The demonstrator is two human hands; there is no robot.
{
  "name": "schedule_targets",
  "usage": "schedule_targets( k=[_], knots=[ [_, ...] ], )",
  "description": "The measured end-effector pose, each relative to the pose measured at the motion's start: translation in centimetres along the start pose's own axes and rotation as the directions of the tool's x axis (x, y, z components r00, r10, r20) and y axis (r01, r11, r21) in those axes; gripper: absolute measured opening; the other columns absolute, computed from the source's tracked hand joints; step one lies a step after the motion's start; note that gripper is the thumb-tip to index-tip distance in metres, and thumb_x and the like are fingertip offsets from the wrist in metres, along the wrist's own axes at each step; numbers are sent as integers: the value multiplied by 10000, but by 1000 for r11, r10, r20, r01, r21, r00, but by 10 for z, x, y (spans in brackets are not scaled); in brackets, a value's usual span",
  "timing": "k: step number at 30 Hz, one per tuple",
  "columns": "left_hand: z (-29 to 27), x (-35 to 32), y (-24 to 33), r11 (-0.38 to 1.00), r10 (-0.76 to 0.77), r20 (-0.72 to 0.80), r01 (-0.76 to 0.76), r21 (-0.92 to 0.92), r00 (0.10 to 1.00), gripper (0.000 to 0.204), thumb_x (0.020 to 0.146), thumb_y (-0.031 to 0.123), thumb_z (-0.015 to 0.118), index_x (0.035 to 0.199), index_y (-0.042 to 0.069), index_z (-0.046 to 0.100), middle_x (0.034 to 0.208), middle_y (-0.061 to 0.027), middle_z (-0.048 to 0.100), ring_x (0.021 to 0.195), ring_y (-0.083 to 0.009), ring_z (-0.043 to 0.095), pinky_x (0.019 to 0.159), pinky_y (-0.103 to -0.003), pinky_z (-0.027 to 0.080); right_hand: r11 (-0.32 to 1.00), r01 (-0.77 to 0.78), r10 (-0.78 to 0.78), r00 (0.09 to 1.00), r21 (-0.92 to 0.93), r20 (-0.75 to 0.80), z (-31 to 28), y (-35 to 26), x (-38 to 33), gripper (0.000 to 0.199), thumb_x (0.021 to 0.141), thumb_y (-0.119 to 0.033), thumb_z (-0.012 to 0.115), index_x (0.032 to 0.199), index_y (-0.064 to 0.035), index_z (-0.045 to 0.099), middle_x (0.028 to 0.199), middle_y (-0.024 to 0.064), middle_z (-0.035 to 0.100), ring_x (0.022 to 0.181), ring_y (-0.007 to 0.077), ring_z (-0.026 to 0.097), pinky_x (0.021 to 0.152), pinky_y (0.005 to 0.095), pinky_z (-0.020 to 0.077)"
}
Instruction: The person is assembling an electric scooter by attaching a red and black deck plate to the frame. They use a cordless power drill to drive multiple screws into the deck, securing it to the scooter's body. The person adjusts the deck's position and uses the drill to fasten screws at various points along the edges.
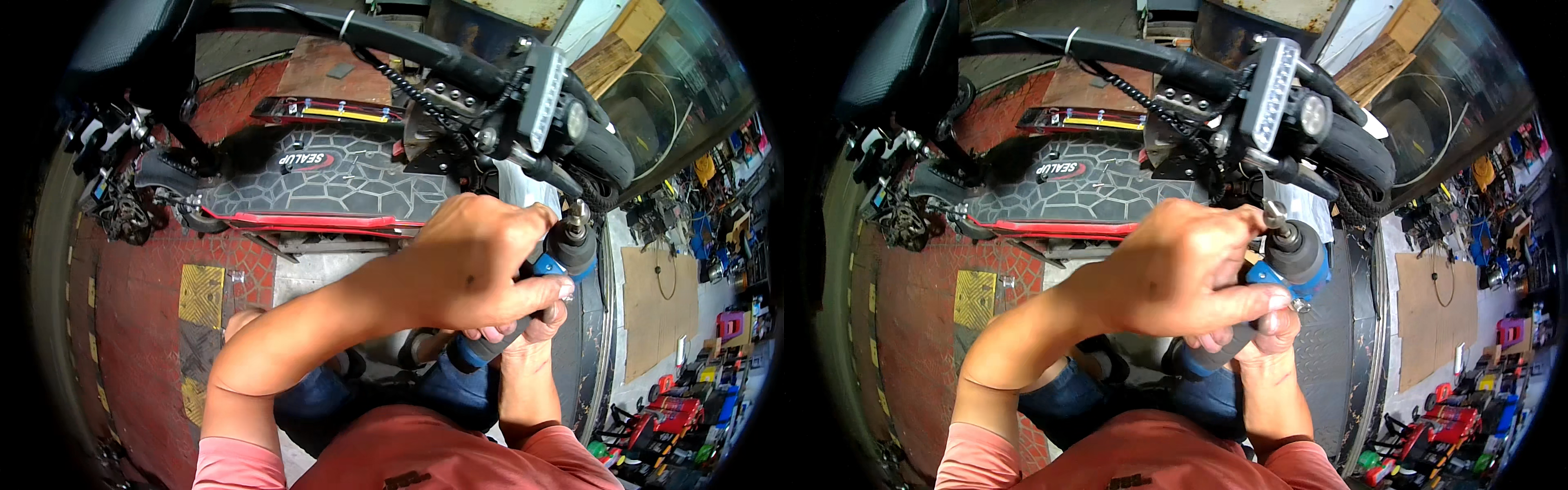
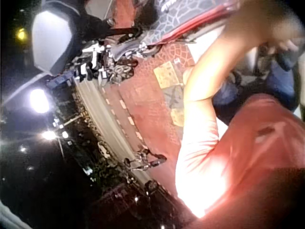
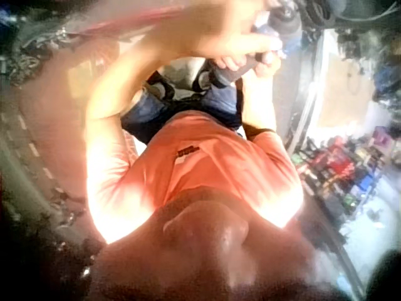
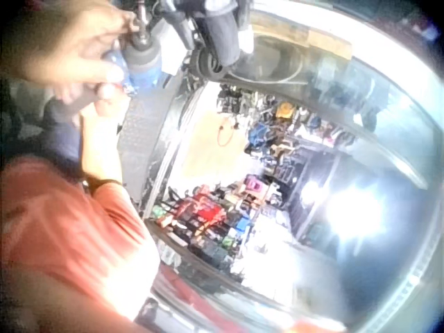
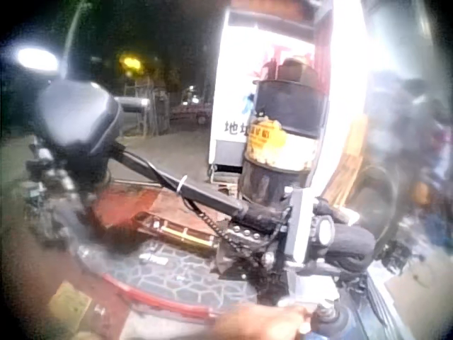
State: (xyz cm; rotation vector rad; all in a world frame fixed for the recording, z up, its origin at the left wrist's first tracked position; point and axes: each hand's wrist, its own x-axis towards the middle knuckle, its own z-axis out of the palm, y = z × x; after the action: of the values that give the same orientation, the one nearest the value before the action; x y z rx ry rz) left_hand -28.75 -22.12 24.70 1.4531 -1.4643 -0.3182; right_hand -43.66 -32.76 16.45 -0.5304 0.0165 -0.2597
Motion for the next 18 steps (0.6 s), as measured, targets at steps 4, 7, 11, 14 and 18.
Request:
schedule_targets(
  k=[4, 7, 11, 14, 18],
  knots=[
    [24, -8, -30, 992, 19, -146, 0, 130, 989, 363, 831, 270, 856, 925, 2, 629, 599, -97, 615, 551, -313, 659, 519, -417, 511, 980, 149, -167, 975, -132, -144, -19, 9, 6, 903, 783, -376, 967, 1511, -100, 508, 1301, 150, 678, 1046, 318, 727, 812, 444, 646],
    [25, -16, -43, 981, -107, -130, 126, 148, 986, 426, 846, 329, 775, 986, -52, 646, 685, -197, 675, 629, -411, 697, 615, -509, 555, 962, 78, -156, 944, -262, -291, -18, 16, 4, 763, 861, -373, 916, 1452, -43, 562, 1328, 106, 686, 1172, 249, 701, 1007, 402, 590],
    [41, -21, -52, 984, -121, -250, 149, 97, 961, 400, 853, 302, 827, 1053, -3, 661, 604, -107, 632, 562, -355, 683, 579, -466, 550, 822, 44, -292, 889, -568, -352, -23, 18, -10, 791, 923, -507, 830, 1476, -24, 537, 1337, 96, 666, 1185, 220, 685, 1025, 389, 576],
    [38, -14, -43, 992, -65, -226, 87, 90, 972, 472, 866, 304, 826, 1162, -24, 659, 721, -151, 687, 657, -360, 717, 610, -462, 558, 816, 48, -301, 886, -577, -352, -39, 8, -25, 795, 936, -552, 800, 1475, -25, 548, 1358, 87, 664, 1250, 231, 652, 1090, 424, 533],
    [5, -18, -46, 967, 235, -203, -206, 153, 951, 321, 894, 240, 790, 1096, 16, 679, 830, -96, 694, 735, -306, 712, 662, -400, 577, 885, 120, -276, 914, -450, -299, -41, -21, -27, 777, 898, -638, 789, 1358, -51, 571, 1210, 117, 637, 1086, 285, 664, 966, 477, 568]
  ],
)
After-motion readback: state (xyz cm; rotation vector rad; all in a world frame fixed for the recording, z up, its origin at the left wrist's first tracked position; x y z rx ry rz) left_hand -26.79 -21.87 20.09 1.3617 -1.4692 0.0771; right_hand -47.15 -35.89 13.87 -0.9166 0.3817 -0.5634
